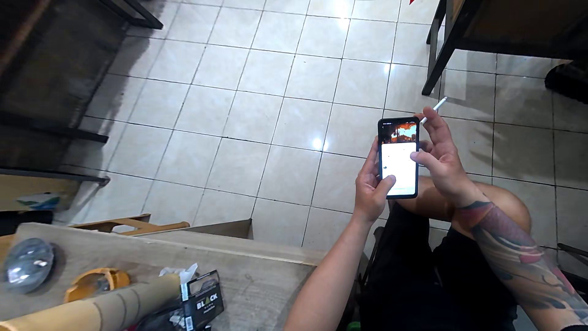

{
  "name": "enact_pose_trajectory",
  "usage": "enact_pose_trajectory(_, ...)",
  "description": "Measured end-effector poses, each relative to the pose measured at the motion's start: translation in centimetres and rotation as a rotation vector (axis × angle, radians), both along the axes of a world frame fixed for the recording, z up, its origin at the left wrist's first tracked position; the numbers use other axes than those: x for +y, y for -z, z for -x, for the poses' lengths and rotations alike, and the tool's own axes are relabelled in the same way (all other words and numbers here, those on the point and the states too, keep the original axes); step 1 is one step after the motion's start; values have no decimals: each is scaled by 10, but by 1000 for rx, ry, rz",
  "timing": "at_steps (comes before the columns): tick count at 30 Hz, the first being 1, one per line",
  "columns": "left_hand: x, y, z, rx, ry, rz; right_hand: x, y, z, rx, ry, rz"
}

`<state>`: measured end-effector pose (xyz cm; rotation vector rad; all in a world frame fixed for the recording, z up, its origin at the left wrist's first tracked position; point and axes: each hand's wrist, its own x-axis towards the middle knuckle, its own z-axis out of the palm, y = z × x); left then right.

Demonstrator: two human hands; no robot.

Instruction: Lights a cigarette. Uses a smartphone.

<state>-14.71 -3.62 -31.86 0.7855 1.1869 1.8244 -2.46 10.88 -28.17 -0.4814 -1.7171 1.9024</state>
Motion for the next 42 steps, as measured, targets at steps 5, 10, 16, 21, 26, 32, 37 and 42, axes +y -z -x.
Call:
enact_pose_trajectory(5,-1,0,1,-7,6,4,0,0,0,0,-3,4)
enact_pose_trajectory(10,-2,3,3,-5,38,-7,0,-1,1,3,2,2)
enact_pose_trajectory(16,-2,1,2,-9,20,7,0,0,0,1,0,-6)
enact_pose_trajectory(21,-1,0,1,-2,16,5,0,0,0,17,-3,1)
enact_pose_trajectory(26,0,-2,0,28,-14,25,0,0,0,12,-3,7)
enact_pose_trajectory(32,-2,3,2,8,21,4,0,1,0,20,-7,2)
enact_pose_trajectory(37,-3,9,5,-10,59,-29,0,0,0,1,0,7)
enact_pose_trajectory(42,-2,8,6,-65,80,-41,0,-1,0,-2,8,4)
